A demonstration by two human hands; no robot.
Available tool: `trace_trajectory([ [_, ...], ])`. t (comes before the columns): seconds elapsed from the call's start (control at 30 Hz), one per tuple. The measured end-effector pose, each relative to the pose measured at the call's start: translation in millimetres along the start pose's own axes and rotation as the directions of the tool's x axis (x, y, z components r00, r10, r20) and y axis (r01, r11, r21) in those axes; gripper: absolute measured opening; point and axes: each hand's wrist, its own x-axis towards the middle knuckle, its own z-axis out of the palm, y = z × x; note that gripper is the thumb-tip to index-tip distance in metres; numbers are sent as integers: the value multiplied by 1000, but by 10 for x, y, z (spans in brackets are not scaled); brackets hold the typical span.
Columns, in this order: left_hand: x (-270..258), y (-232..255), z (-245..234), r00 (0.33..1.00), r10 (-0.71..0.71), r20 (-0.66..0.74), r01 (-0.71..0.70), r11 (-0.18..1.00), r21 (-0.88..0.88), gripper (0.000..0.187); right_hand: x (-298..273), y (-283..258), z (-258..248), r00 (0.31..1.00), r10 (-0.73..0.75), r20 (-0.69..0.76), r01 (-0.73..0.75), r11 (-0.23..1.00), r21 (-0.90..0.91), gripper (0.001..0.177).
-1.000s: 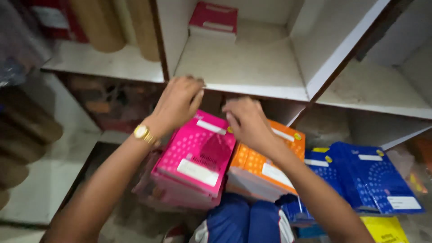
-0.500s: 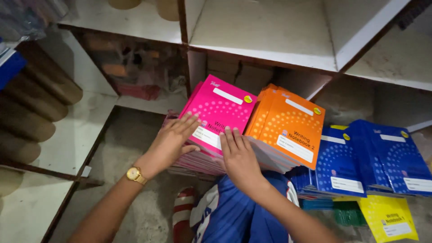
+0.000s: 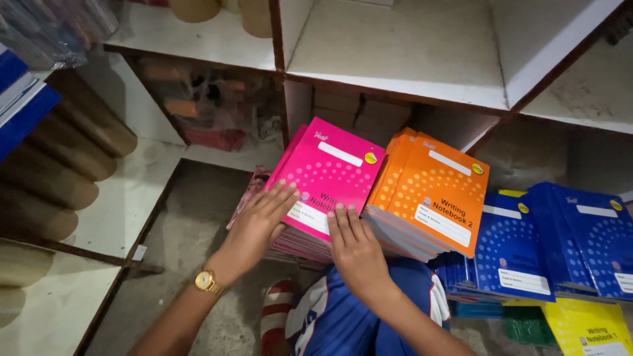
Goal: The person stacks pink and orange writing notebooks onto a white shelf. They pick up the notebooks from a pile on their lap and place them one by one into neat stacks on the shelf.
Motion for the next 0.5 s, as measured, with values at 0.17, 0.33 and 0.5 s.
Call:
trace_trajectory([
  [0.17, -93, 88, -11, 999, 0, -50, 2, 999, 44, 65, -75, -17, -41, 1000, -5, -1, 5, 1000, -4, 53],
  [0.33, -153, 134, -34, 999, -10, -43, 12, 998, 57, 68, -119, -19, -88, 1000, 2, -18, -1, 999, 50, 53],
  [0.5, -214, 182, -58, 989, 44, -144, -49, 998, -31, 62, -100, 30, -306, 999, 27, -30, -19, 968, 249, 53],
])
